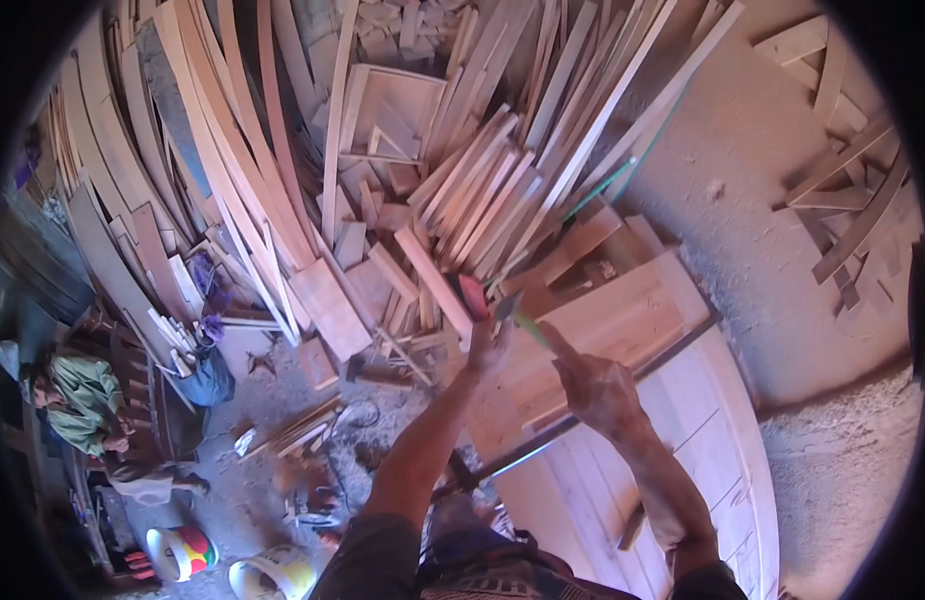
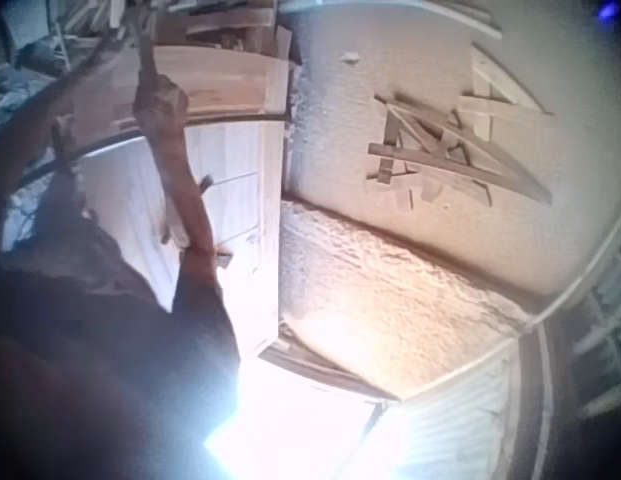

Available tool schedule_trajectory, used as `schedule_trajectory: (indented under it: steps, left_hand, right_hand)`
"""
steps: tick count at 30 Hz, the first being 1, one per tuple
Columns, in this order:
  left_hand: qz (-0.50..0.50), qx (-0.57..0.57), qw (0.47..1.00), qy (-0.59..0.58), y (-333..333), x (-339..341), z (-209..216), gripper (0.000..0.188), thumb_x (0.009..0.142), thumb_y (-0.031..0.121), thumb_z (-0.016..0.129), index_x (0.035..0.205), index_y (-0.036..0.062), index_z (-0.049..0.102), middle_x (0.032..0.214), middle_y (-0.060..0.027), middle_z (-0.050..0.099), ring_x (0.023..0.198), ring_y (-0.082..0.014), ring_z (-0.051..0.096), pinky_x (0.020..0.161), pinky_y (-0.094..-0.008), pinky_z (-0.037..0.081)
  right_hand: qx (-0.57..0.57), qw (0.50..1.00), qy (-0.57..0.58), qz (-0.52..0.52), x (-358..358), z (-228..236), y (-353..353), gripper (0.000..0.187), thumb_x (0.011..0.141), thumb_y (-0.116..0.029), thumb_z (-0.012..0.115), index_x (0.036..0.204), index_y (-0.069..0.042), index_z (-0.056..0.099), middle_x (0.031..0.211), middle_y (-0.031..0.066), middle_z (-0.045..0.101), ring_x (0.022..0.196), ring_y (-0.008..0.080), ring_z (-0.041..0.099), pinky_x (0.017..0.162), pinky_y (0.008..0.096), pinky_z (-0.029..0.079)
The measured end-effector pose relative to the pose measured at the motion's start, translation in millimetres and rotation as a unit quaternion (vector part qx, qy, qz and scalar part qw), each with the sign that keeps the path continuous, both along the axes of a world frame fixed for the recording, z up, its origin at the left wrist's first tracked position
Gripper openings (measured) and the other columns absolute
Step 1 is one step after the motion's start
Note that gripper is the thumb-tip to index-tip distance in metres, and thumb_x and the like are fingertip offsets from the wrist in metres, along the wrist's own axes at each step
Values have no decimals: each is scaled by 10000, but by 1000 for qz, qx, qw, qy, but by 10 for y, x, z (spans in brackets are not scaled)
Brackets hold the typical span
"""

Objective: The person uses a power drill on a wooden door, then uses a chisel and hammer to shape and fit a wooden component into the door structure.

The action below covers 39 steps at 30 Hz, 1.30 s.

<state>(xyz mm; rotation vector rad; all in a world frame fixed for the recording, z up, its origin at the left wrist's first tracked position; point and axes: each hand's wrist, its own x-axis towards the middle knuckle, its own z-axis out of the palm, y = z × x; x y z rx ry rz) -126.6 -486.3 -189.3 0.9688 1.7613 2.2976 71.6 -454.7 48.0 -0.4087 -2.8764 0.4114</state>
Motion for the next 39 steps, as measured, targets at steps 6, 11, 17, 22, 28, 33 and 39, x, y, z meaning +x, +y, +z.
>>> schedule_trajectory:
  steps: [6,11,17,22,28,33,39]
  left_hand:
    - [-202,-233,946,97,-384,-265,-471,239,906,19,605,1145,24,598,945,-43,596,880,-135,551,807,-309,446]
    - [-177,-413,884,-128,-836,-820,-1057,415,975,332,542,1274,47,587,1210,-105,631,1122,-202,581,975,-374,441]
    - [-336,-499,764,-233,-248,-810,-760,848,937,701,413,1485,54,412,1551,-183,352,1454,-321,303,1162,-449,258]
    - [-312,-596,704,-230,-118,-664,-585,687,988,594,412,1465,104,473,1534,-129,422,1405,-258,388,1152,-411,294]
    - [-180,-651,737,-13,-328,-798,-652,470,1024,413,450,1282,51,599,1300,-211,608,1194,-360,583,992,-468,455]
    - [260,-231,930,122,-935,126,-167,83,921,106,592,937,25,585,807,-168,566,767,-406,564,669,-494,441]
    - [-224,-83,843,482,-865,1560,705,394,755,72,631,1147,109,645,1050,-38,620,1054,-264,610,1113,-485,392]
  right_hand:
    - [-252,931,59,-256,869,-583,-36,494,904,-147,644,1379,-56,544,766,215,670,636,230,626,623,374,497]
    - [-213,863,-21,-457,2408,-1679,-199,229,867,-123,618,1051,-26,716,835,216,700,752,335,686,695,424,517]
    - [-4,907,70,-415,3884,-2746,-472,146,833,-70,644,946,19,669,1003,244,616,1019,395,552,835,483,444]
    - [-130,832,5,-538,3935,-2763,-555,142,857,-114,630,901,10,684,1056,239,604,974,375,564,863,491,445]
    - [-325,762,128,-545,3380,-2415,-518,48,845,-30,611,891,-42,620,763,44,583,582,141,539,527,298,448]
    - [-559,654,241,-450,2891,-1896,-750,78,854,-35,610,931,-41,600,707,60,580,496,126,516,469,291,488]
    - [-812,488,227,-227,1994,-1347,-651,198,857,-109,652,1028,-48,574,1125,299,609,905,367,680,565,389,633]
